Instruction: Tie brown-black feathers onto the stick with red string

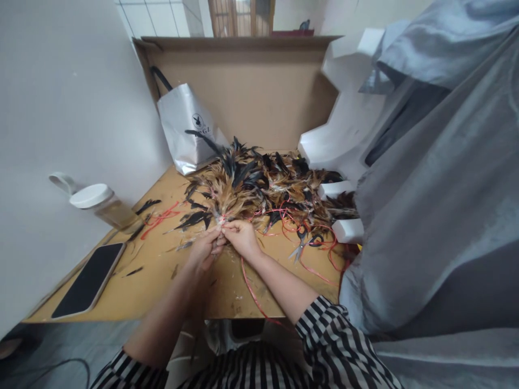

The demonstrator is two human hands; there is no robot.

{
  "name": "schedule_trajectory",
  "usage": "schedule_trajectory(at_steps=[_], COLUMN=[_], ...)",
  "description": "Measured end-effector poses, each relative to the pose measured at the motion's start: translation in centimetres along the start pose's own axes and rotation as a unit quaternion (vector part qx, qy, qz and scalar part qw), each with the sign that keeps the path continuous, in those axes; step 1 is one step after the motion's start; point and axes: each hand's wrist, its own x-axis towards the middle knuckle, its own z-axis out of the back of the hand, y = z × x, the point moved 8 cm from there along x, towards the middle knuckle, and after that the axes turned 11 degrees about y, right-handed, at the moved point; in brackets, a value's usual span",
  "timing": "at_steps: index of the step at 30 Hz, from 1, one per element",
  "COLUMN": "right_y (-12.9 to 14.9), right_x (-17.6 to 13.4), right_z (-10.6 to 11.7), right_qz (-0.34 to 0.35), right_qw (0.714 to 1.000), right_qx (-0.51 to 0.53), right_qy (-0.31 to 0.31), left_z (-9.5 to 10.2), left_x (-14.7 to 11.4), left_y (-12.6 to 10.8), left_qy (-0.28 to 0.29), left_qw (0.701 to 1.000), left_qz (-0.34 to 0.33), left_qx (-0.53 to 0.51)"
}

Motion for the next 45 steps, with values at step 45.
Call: schedule_trajectory(at_steps=[45], right_y=[0.7], right_x=[0.2], right_z=[3.7], right_qz=[0.021], right_qw=[0.784], right_qx=[-0.613], right_qy=[0.096], left_z=[2.6], left_x=[-0.1], left_y=[0.7], left_qy=[-0.01], left_qw=[0.984], left_qz=[0.06], left_qx=[-0.166])
